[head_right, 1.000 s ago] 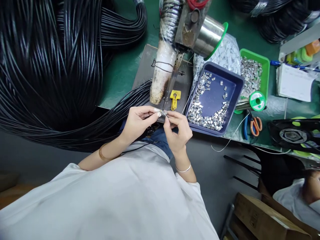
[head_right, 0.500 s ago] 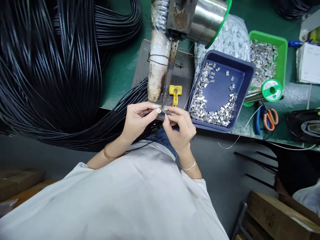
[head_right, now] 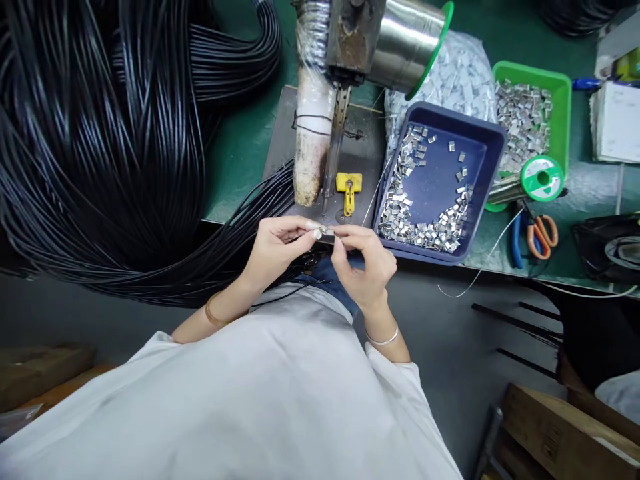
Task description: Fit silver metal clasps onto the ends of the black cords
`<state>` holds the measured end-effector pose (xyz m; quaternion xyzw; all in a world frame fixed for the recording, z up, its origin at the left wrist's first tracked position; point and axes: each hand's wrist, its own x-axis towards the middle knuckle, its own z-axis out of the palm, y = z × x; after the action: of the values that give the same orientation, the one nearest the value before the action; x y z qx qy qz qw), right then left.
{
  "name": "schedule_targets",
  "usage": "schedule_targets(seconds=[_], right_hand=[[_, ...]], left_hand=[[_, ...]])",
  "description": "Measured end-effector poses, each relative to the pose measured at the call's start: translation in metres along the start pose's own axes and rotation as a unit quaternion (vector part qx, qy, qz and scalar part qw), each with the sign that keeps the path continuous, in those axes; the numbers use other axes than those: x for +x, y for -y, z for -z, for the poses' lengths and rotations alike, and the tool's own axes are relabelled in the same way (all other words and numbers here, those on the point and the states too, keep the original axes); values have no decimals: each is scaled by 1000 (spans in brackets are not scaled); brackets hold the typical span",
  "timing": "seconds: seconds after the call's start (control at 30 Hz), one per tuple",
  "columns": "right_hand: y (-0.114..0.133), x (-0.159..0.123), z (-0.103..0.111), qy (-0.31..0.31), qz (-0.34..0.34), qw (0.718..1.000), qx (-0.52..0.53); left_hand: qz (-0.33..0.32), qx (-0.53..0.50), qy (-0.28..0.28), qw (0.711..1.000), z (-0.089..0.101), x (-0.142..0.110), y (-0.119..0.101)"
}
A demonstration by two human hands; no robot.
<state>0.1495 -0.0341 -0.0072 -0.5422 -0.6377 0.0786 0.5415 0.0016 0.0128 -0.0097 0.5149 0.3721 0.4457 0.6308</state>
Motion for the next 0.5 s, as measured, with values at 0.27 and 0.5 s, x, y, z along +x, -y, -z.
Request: schedule_targets(seconds=[0.27,0.5], right_hand=[[-14,21,50,-227,-21,966,-119],[-53,53,71,76,-162,942,-283]], left_hand=[[39,296,356,886,30,-30,-4],[-123,342,44,931,39,-14,-8]])
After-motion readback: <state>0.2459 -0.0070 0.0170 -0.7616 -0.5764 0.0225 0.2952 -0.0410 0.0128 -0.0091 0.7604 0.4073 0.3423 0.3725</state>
